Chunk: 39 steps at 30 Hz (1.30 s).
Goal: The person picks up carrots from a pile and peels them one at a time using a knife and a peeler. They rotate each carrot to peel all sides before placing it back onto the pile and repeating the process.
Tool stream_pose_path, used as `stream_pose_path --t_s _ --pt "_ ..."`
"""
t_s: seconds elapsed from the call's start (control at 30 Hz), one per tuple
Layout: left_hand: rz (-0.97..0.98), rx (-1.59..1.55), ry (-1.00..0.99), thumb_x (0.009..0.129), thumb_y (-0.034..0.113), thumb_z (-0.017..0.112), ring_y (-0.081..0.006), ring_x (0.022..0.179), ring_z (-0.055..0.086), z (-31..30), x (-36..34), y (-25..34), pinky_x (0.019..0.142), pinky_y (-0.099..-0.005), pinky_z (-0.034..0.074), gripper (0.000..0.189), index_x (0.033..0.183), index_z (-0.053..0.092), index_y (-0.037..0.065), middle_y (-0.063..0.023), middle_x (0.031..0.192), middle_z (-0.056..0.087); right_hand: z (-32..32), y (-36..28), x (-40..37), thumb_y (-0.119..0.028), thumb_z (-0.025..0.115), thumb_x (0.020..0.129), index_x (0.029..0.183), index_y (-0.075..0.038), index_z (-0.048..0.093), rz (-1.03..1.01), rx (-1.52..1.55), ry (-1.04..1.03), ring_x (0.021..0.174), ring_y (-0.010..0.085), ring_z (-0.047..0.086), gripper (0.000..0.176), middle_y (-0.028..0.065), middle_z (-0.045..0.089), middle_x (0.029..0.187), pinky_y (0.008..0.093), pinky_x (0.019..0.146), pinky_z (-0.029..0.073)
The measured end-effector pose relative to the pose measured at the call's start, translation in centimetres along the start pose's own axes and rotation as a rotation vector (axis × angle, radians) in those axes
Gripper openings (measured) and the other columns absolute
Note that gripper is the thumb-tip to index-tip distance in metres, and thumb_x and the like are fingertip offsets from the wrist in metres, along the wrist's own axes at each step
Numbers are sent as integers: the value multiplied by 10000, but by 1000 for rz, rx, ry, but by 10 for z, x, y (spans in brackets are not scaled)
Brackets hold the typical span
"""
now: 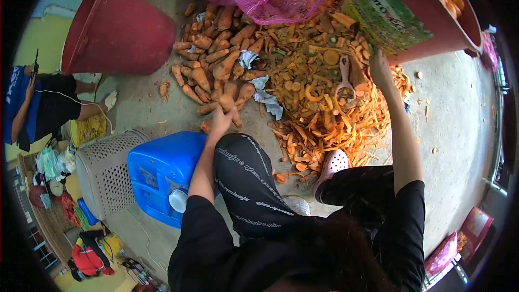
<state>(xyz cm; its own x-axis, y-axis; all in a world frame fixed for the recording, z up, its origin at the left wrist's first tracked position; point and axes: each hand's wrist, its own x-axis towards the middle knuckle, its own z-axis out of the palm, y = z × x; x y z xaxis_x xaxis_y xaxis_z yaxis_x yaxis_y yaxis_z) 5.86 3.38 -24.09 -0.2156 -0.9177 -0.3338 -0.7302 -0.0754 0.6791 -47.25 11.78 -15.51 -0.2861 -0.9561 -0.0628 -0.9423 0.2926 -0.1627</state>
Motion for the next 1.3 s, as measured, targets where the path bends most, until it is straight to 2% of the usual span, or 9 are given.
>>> stream_pose_path --t_s 0.17,0.27,0.4,0.47,0.63,0.77,0.83,0.93,1.3 --pt "-68 -500 -267 852 348 651 -115 927 567 -59 13 123 710 -271 472 477 1180 503 35 -35 1035 595 -67 -42 -26 -382 390 959 1164 84 465 171 480 13 1103 388 499 515 294 515 1156 415 919 400" --pt "25 -667 -444 886 328 585 -224 1047 547 -77 19 213 897 -386 448 537 1283 373 34 -101 1143 531 -123 -64 -53 -399 405 961 1214 33 466 130 756 -54 1035 302 555 504 219 576 1118 358 887 415" --pt "195 -1008 -598 898 324 511 -234 983 563 -72 -21 336 904 -421 463 502 1242 344 0 -149 1054 519 -170 -90 -102 -285 469 967 1134 22 483 -24 944 -46 877 125 520 349 65 561 928 268 799 429" --pt "145 -1060 -539 893 332 511 -225 925 571 -59 -36 368 857 -407 493 483 1204 342 3 -128 985 526 -183 -108 -122 -250 443 977 1149 10 475 -63 1103 1 830 124 532 313 51 562 922 276 761 445" --pt "-152 -1581 -552 901 258 523 -211 795 576 -17 -68 365 797 -395 523 281 1009 390 35 -91 847 536 -196 -139 -155 -371 478 942 1068 4 512 -84 953 -87 710 157 559 398 81 550 830 325 667 477" --pt "-288 -1646 -402 876 203 575 -214 797 572 8 -90 343 769 -391 525 249 997 411 59 -84 847 527 -164 -149 -173 -557 589 805 950 29 546 -84 790 125 722 271 623 606 155 601 759 376 614 471" --pt "-420 -1721 -397 844 156 620 -220 802 578 18 -93 331 748 -397 538 245 972 425 84 -79 838 536 -167 -155 -178 -613 626 742 925 45 549 -29 745 30 730 311 638 687 194 616 766 387 621 484" --pt "-259 -1661 -412 838 183 630 -230 818 582 33 -105 326 736 -392 541 255 976 434 96 -79 853 556 -150 -161 -180 -652 651 683 893 54 549 -70 526 260 692 333 636 744 216 612 733 398 593 488" --pt "-197 -1632 -419 924 293 523 -201 813 586 38 -101 331 762 -346 512 258 999 455 56 -75 885 565 -127 -158 -154 -730 627 630 724 11 583 34 482 352 460 256 573 748 129 548 506 362 453 450"
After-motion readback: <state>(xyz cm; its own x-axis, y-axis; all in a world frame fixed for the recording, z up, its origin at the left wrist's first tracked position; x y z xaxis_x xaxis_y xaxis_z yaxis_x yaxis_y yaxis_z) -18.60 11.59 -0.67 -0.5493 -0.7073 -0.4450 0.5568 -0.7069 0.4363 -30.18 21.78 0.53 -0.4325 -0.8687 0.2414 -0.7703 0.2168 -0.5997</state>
